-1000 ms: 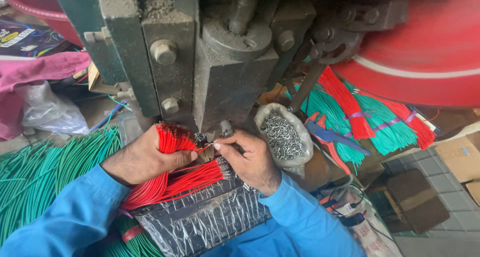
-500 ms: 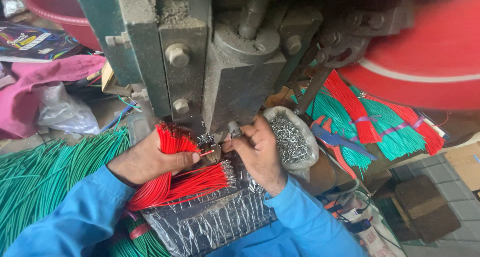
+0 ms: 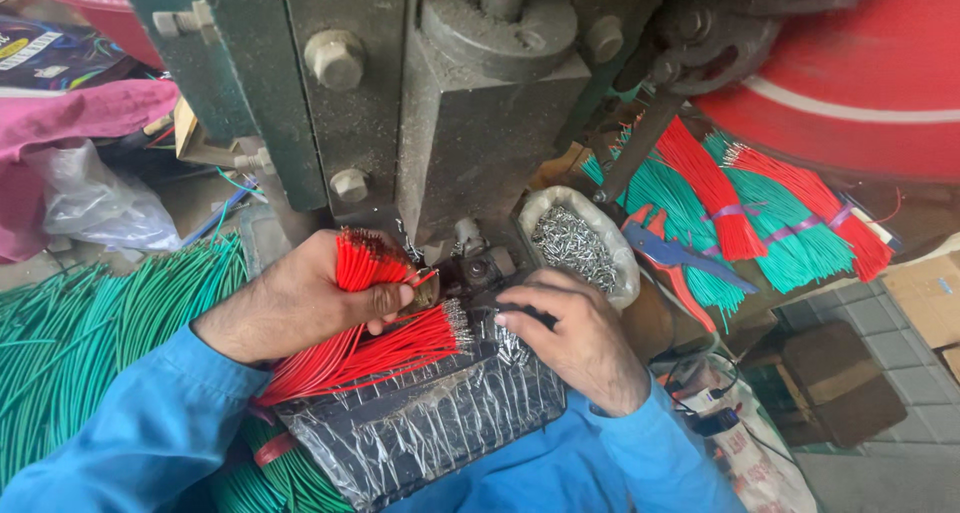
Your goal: The person repeatedly inserts metal crimp terminals onto the stripped ends of red insulated wires and uses a press machine to crimp them. The person holds a bundle of red wires in the left hand and feeds individual wires into the press with the right hand throughout the clip.
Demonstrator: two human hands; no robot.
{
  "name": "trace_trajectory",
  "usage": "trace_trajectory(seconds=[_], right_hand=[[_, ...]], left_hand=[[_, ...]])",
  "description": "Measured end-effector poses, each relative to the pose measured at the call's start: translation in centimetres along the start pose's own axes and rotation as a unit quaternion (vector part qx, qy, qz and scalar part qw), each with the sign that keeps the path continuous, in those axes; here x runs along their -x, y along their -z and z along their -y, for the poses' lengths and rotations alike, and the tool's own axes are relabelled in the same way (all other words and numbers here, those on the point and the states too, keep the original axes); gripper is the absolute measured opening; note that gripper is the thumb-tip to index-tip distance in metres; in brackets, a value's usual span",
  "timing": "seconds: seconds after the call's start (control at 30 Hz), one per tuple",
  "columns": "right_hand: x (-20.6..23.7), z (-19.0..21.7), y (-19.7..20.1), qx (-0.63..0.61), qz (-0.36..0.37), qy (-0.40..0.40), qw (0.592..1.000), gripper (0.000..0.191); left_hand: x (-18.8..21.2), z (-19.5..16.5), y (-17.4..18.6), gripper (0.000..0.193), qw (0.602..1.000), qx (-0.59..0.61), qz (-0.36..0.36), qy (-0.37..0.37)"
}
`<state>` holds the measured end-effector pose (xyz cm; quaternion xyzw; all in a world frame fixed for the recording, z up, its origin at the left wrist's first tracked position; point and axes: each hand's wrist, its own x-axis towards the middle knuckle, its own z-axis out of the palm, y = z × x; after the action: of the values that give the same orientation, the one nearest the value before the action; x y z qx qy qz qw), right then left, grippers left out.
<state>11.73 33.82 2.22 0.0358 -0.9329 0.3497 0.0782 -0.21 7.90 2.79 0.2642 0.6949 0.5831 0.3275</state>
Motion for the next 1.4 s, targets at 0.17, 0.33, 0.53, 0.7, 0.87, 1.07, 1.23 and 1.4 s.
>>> trace_trajectory(seconds=[0.17,0.33,0.53,0.7,0.87,1.07,1.23,1.4], right_hand=[[0.0,-0.7,-1.3,0.021,-0.041,0.06,0.997,0.012],[-0.4,-2.2,-3.9,-0.153,-0.06,0.091,0.982,0.008],[-2.4,-3.0,-7.0,-0.345,-0.054,-0.028,0.937,0.011],[-3.9,-0.9,-9.0,-0.406,-0.036,0.051,0.912,0.014],[-4.1,2.0,-10.7,-0.334,-0.045,0.068,0.939,0.013],[-4.7,2.4,-11.0,-0.335,-0.014,0.044,0.941,0.012],[-4.3,2.3,-11.2,-0.319,-0.019,0.046,0.947,0.012],[-4.3,2.0,-11.2,-0.299,-0.036,0.039,0.953,0.012]], left_hand=[[-0.7,0.3,0.3,0.011,1.0,-0.023,-0.004,-0.015],[-0.2,1.6,1.9,0.012,0.998,-0.033,-0.014,-0.042],[1.1,2.3,3.0,0.015,0.997,-0.056,-0.042,-0.027],[2.3,2.8,3.6,0.01,0.997,-0.054,-0.051,-0.037],[3.6,3.2,4.2,0.01,0.997,-0.035,-0.049,-0.049],[4.1,3.4,4.5,0.012,0.997,-0.04,-0.051,-0.051],[4.4,3.3,3.9,0.011,0.997,-0.042,-0.048,-0.047],[4.8,2.8,3.8,0.011,0.997,-0.044,-0.049,-0.04]])
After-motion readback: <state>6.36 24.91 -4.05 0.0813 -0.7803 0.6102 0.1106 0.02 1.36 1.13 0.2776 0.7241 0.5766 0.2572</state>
